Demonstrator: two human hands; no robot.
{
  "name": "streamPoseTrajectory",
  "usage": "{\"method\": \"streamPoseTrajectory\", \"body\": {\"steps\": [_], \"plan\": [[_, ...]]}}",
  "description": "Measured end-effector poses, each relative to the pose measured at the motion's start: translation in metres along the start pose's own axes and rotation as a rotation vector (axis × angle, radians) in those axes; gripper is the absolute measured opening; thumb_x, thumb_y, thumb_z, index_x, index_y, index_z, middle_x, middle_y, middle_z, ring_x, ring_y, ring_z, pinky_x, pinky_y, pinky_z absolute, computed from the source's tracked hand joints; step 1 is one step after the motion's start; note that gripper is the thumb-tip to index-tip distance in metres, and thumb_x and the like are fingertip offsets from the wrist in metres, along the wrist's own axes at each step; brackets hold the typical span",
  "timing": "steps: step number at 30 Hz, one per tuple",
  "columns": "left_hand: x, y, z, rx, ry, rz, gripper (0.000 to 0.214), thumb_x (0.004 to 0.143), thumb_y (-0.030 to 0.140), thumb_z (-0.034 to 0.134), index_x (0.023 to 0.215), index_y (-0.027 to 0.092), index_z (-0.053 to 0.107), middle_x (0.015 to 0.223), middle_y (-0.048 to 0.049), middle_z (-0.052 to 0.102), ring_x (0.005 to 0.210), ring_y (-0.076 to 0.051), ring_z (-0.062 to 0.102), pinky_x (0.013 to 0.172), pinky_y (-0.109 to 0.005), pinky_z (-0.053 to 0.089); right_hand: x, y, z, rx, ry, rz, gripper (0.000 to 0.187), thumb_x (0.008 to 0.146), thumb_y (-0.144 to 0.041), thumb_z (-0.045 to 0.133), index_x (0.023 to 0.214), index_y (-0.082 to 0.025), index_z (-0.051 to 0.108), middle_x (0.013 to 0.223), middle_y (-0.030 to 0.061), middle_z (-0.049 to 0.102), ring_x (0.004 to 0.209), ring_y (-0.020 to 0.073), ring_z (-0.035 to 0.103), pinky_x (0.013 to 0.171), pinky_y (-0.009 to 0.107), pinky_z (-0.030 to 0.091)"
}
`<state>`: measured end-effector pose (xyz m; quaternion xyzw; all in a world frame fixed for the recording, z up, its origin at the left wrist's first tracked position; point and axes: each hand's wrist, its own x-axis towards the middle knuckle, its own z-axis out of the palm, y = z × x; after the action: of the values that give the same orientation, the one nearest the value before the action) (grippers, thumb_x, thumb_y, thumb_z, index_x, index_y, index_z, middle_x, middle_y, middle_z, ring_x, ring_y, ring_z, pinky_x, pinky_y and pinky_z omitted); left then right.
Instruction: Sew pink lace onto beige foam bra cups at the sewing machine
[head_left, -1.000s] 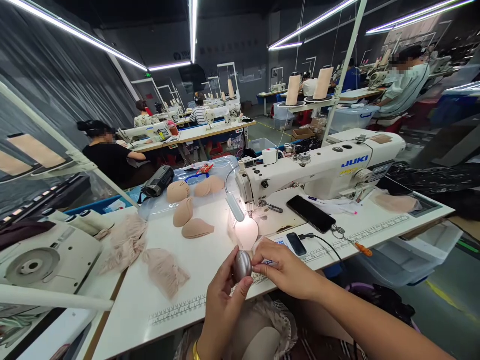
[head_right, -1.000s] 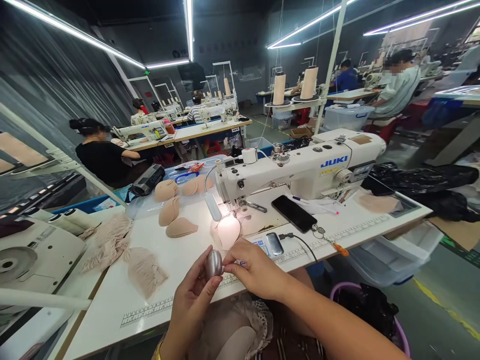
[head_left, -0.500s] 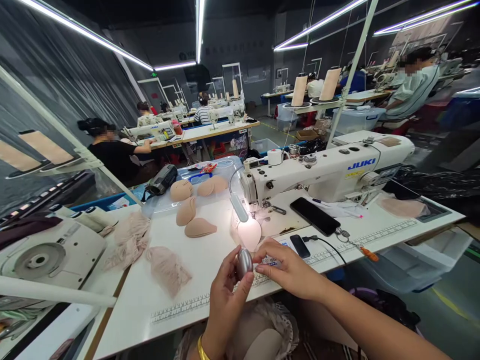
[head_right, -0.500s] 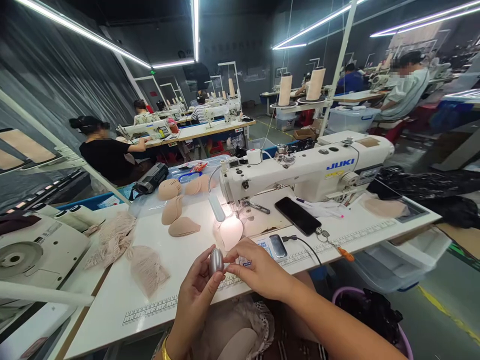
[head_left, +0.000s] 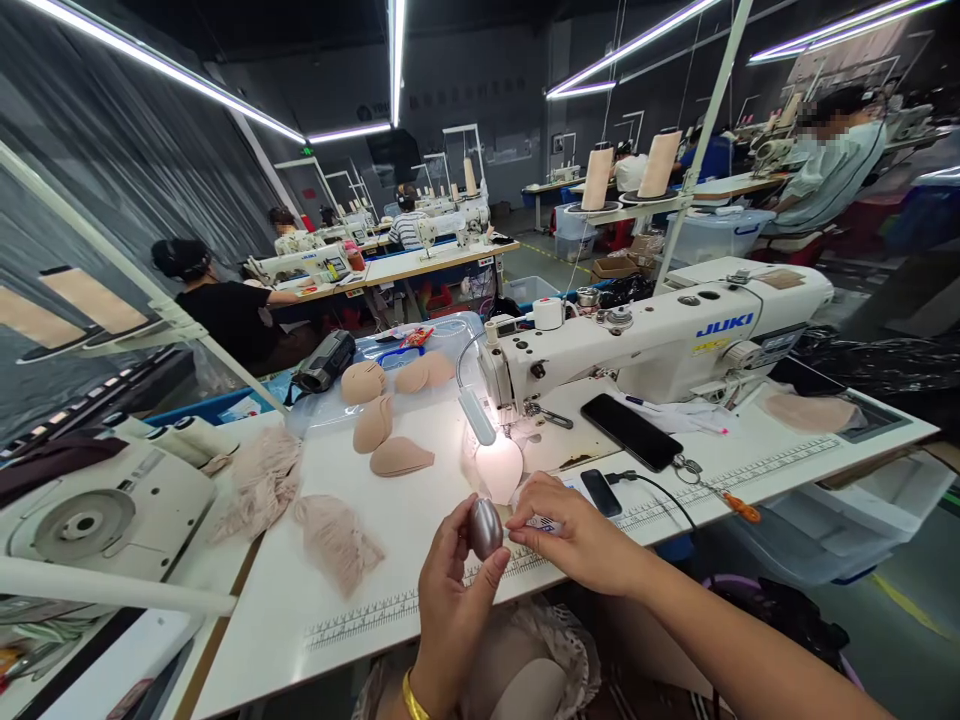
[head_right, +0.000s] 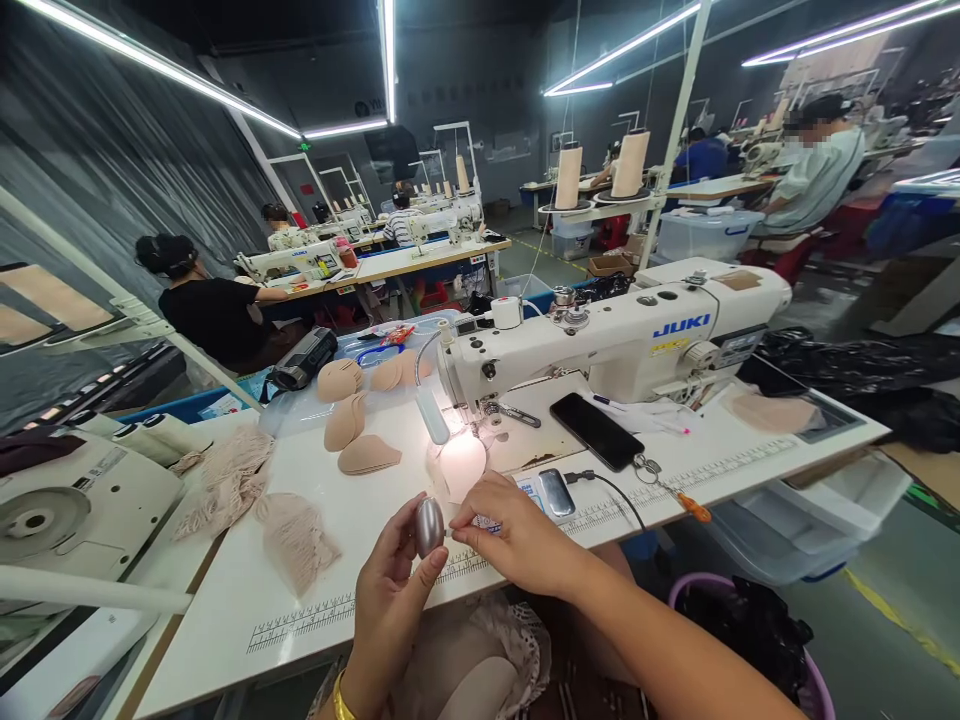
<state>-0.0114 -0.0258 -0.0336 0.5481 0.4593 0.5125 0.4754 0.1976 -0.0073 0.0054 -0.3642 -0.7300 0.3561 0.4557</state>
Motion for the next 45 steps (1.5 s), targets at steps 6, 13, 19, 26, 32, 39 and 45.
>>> {"method": "streamPoseTrajectory", "body": {"steps": [6,13,19,26,32,39,45], "plan": [[0.016,0.020,-0.026,-0.298,0.312,0.059,0.049,0.085,0.045,0.083,0.125,0.018,0.072,0.120,-0.0116,0.074,0.093,-0.019,0.073,0.085,-0.027,0.062,0.003,0.005,-0.011,0.026,0.033,0.143,0.010,0.091,-0.018,0.068,0.083,-0.022,0.069,0.087,0.0021,0.064,0.091,0.0206,0.060,0.084,0.034,0.044],[0.021,0.032,-0.009,-0.643,-0.163,-0.356,0.047,0.085,0.047,0.084,0.121,0.019,0.075,0.110,-0.0107,0.076,0.096,-0.020,0.075,0.090,-0.028,0.063,0.012,-0.002,0.002,0.171,0.027,0.222,0.008,0.091,-0.031,0.072,0.092,-0.024,0.074,0.094,0.0018,0.065,0.094,0.0199,0.063,0.091,0.035,0.044],[0.021,0.022,-0.013,-0.676,-0.139,-0.401,0.043,0.086,0.041,0.083,0.122,0.018,0.075,0.116,-0.0115,0.075,0.101,-0.022,0.074,0.092,-0.029,0.063,0.009,0.001,0.010,0.207,0.059,0.220,0.006,0.091,-0.029,0.072,0.089,-0.024,0.074,0.093,0.0016,0.071,0.098,0.0216,0.061,0.093,0.035,0.043],[0.021,0.016,-0.013,-0.615,-0.132,-0.387,0.038,0.090,0.039,0.080,0.123,0.021,0.075,0.136,-0.0099,0.067,0.113,-0.022,0.069,0.097,-0.032,0.061,0.013,0.001,0.020,0.152,0.055,0.169,0.004,0.092,-0.021,0.073,0.090,-0.024,0.075,0.090,-0.0004,0.073,0.096,0.0207,0.060,0.094,0.036,0.041],[0.019,0.015,-0.010,-0.471,-0.096,-0.343,0.049,0.085,0.048,0.083,0.127,0.025,0.074,0.140,-0.0105,0.067,0.119,-0.028,0.068,0.098,-0.038,0.061,0.015,-0.001,0.022,0.070,0.073,0.114,0.005,0.093,-0.020,0.072,0.091,-0.024,0.074,0.089,0.0000,0.074,0.093,0.0211,0.060,0.092,0.038,0.042],[0.015,0.010,-0.015,-0.180,-0.094,-0.186,0.064,0.088,0.048,0.079,0.146,0.029,0.060,0.142,-0.0103,0.066,0.136,-0.031,0.058,0.117,-0.047,0.048,0.011,-0.005,0.022,-0.046,0.086,0.056,0.008,0.094,-0.021,0.069,0.087,-0.023,0.072,0.085,0.0013,0.072,0.088,0.0214,0.058,0.087,0.038,0.043],[0.014,0.008,-0.018,-0.003,-0.084,-0.145,0.069,0.086,0.049,0.080,0.148,0.028,0.057,0.141,-0.0085,0.067,0.134,-0.032,0.060,0.119,-0.050,0.045,0.007,0.001,0.029,-0.009,0.135,0.006,0.013,0.097,-0.019,0.064,0.086,-0.023,0.069,0.078,0.0014,0.066,0.086,0.0212,0.055,0.078,0.035,0.044]]}}
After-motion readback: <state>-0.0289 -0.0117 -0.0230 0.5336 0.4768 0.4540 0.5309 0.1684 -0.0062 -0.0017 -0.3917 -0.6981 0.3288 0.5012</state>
